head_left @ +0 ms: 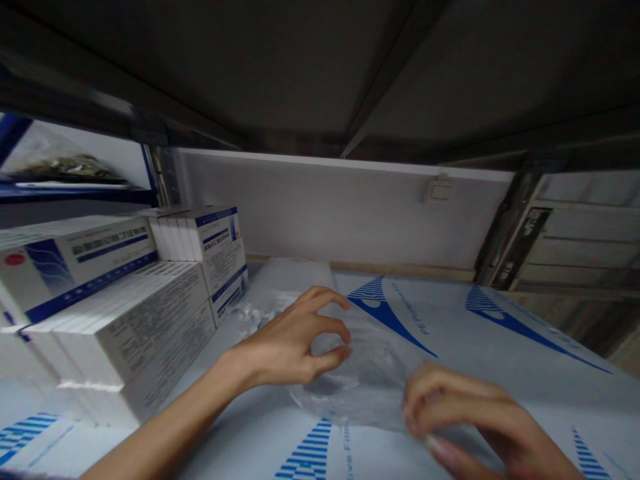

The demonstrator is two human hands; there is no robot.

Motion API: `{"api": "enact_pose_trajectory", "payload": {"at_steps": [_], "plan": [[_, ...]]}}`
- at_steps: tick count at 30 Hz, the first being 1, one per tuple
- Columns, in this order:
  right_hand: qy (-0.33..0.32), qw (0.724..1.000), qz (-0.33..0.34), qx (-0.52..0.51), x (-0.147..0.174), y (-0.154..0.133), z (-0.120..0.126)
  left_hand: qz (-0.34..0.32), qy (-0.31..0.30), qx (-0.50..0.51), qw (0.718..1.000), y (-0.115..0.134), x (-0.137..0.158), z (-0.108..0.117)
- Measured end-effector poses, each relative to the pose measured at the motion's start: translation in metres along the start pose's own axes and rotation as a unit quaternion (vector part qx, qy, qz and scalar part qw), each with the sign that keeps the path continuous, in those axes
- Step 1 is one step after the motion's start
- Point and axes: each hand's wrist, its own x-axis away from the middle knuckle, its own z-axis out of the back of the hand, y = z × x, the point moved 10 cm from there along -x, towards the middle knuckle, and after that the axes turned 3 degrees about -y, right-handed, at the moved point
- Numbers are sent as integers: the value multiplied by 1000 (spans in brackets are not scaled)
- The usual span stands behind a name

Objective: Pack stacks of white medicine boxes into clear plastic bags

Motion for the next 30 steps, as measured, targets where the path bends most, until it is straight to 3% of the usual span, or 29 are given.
{"api": "enact_pose_trajectory", "payload": {"at_steps": [3, 7, 10, 14, 18, 21, 26, 28, 30], "plan": [[46, 984, 165, -39, -63, -73, 44, 4, 36, 87, 996, -14, -9, 9], [88, 972, 208, -64, -106, -107, 58, 100, 160, 130, 973, -53, 8, 36], [65, 966, 246, -34, -114, -136, 44, 143, 191, 25, 971, -56, 35, 53], [26, 944, 329, -9, -129, -201, 24, 182, 201, -167, 948, -29, 70, 85], [1, 916, 401, 11, -152, -267, -5, 285, 189, -352, 872, -13, 112, 117], [-17, 885, 459, 76, -159, -305, -35, 312, 220, -440, 813, -4, 148, 136], [4, 848, 508, 149, -168, -353, -66, 299, 336, -498, 741, 17, 197, 172], [20, 843, 521, 134, -172, -370, -71, 333, 373, -503, 705, 16, 214, 191], [28, 840, 531, 110, -175, -385, -77, 389, 378, -483, 688, 3, 228, 207]]}}
